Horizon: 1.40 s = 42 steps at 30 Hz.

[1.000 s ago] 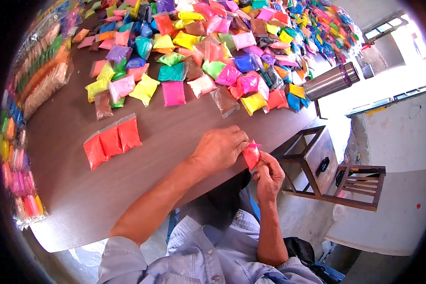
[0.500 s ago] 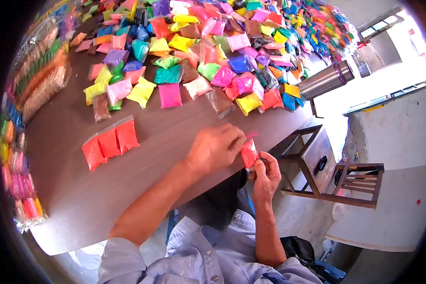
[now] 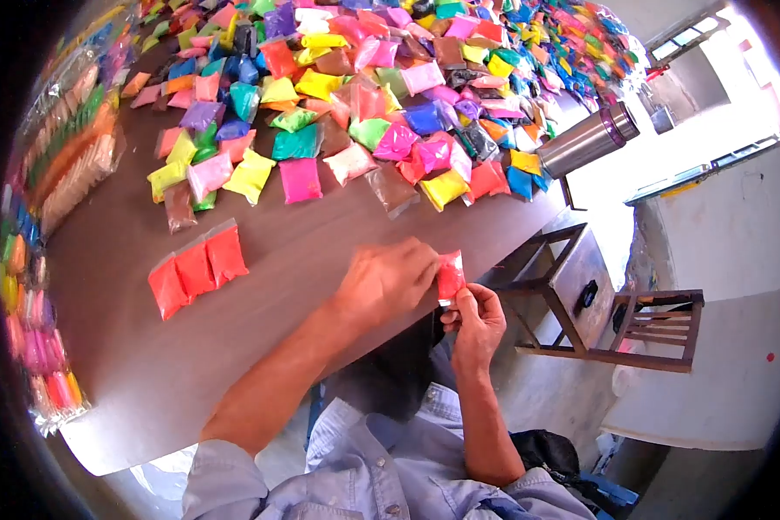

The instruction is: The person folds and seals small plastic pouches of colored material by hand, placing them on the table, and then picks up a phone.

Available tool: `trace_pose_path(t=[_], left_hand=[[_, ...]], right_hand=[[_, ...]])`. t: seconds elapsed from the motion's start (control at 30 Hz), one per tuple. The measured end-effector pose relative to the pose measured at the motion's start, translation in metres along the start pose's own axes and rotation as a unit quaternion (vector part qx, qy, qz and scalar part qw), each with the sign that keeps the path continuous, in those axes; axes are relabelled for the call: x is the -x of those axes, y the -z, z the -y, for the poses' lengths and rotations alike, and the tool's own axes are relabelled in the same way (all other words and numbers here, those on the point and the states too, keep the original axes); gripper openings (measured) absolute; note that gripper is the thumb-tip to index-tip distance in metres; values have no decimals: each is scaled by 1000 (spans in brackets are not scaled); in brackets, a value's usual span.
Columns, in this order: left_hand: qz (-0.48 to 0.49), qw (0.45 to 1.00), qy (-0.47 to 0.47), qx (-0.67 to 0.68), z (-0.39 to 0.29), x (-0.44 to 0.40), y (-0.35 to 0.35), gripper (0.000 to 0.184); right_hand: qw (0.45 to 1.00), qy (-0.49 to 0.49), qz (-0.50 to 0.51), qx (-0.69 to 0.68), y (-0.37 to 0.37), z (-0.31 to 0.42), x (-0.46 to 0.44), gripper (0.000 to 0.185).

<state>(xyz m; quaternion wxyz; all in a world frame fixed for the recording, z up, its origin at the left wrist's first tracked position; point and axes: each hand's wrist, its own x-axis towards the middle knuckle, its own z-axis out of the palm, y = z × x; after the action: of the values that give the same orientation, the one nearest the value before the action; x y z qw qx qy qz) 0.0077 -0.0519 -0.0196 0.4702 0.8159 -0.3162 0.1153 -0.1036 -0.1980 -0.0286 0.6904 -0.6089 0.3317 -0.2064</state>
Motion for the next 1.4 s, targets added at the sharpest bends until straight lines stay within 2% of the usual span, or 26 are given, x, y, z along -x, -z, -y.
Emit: trace_pose_path(t=[0.07,0.2,0.27,0.43,0.5,0.53,0.6,0.63,0.67,0.73,0.87,1.07,1.2,1.27,1.3,1.33,1.37,1.4], left_hand=[[78,992,-94,33,-5,-1,6,7],[64,992,-98,39,0,3,-2,6],[56,997,-6,-50,-1,4,-3,6],[-9,1000,9,-16,-1,0,-5,8],[-24,1000,0,7,-1,-1,-4,8],[-27,1000,-2,13,-1,-1,-3,9],[-30,999,-5,19,0,-2,-3,9],[-35,999,11,36,1,-2,-4,9],[-40,997,27,54,2,-3,-4,8],[-46,997,29,60,3,-5,-3,8],[-59,995,43,66,2,-6,-2,8],[-61,991,64,96,3,-7,-2,8],[-52,984,112,125,2,-9,2,8],[-61,980,112,153,0,-9,4,10],[-61,980,111,154,-1,-8,2,10],[-65,987,54,135,-1,-6,0,10],[-70,991,-3,115,-2,-3,-2,11],[-69,991,-3,115,-4,-3,-1,11]], right_hand=[[1000,2,-7,-14,-1,0,0,12],[1000,0,-10,-20,2,-4,-4,13],[1000,-3,-9,-13,0,0,-2,13],[997,3,3,71,6,0,-4,12],[950,199,-35,239,8,-6,-7,14],[950,198,-33,239,6,-5,-6,14],[876,366,-18,315,2,5,-1,21],[862,375,15,341,2,7,1,30],[862,375,16,341,1,9,1,30],[791,452,49,408,-3,11,1,38],[830,425,29,361,-7,5,-9,36],[816,450,11,362,-8,8,-20,27],[840,422,-24,339,-6,18,-18,22],[953,248,-23,171,-6,19,-19,22],[956,244,-25,158,-6,16,-23,20],[956,244,-25,157,-6,15,-22,20],[974,188,-12,122,-7,15,-21,19],[988,130,2,86,-9,14,-19,19]])
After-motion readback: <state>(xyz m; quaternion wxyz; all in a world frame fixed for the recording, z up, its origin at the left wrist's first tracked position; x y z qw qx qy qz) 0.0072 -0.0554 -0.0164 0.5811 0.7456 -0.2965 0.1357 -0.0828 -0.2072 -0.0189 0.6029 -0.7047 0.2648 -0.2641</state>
